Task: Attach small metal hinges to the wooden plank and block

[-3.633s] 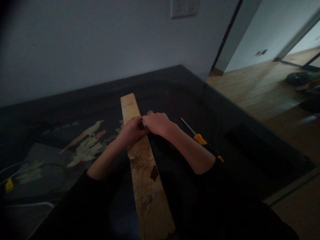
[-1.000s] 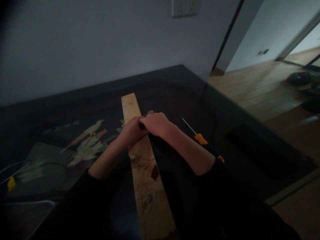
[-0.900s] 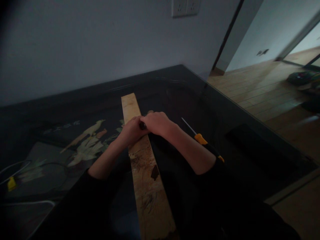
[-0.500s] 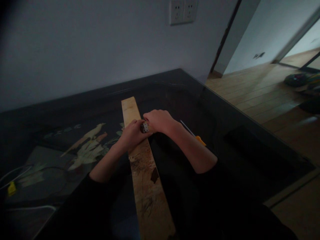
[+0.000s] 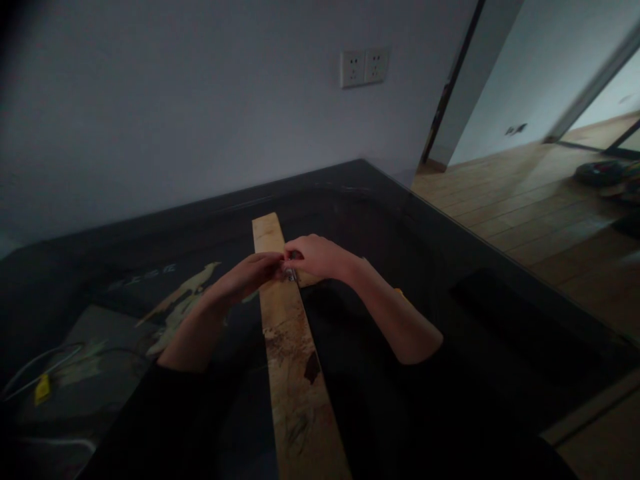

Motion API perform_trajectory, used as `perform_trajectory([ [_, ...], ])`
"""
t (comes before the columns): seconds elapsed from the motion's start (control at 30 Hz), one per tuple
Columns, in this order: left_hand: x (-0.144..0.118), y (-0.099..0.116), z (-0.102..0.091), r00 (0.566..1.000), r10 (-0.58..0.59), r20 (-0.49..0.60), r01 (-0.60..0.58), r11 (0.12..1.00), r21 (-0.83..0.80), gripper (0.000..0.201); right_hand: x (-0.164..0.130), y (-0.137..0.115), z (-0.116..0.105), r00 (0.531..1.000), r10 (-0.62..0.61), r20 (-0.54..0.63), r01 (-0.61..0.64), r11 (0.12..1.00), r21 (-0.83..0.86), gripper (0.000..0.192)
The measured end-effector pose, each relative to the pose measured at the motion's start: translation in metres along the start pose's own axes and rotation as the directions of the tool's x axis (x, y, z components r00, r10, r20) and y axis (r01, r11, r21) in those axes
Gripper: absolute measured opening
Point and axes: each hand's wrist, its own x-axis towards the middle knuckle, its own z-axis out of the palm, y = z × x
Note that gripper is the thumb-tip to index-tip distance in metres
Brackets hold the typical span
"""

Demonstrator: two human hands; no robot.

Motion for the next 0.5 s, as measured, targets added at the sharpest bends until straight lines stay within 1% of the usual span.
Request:
perform_trajectory([
  [0.03,-0.001,0.001,0.001,0.999,-0.04,0.035,0.043,0.996,-0.083,0.021,0.001,-0.002,0.002,1.0,-0.011,0.022,0.011,1.0,0.016,0.013],
  [0.1,-0.005,0.003,0.004,0.992,-0.097,0.082,0.109,0.98,-0.168,0.02,0.002,-0.005,0.005,0.998,-0.027,0.057,0.026,0.999,0.026,0.012],
  [0.2,-0.01,0.008,0.008,0.986,-0.139,0.091,0.156,0.966,-0.207,0.023,0.002,-0.006,0.009,0.997,-0.03,0.071,0.03,1.0,0.006,0.01],
  [0.27,-0.012,0.01,0.009,0.983,-0.161,0.09,0.178,0.957,-0.227,0.026,0.002,-0.006,0.009,0.999,0.002,0.053,-0.001,1.0,-0.024,0.009],
  [0.37,-0.013,0.011,0.008,0.984,-0.158,0.085,0.172,0.966,-0.195,0.026,0.001,-0.004,0.008,0.998,0.064,-0.014,-0.065,0.994,-0.084,0.015],
  [0.43,-0.013,0.011,0.006,0.988,-0.127,0.089,0.136,0.985,-0.107,0.022,0.001,-0.003,0.006,0.995,0.082,-0.058,-0.088,0.99,-0.109,0.018],
  [0.5,-0.014,0.012,0.002,0.991,-0.101,0.084,0.099,0.995,0.02,0.019,0.001,-0.001,0.004,0.993,0.091,-0.077,-0.099,0.989,-0.113,0.018],
])
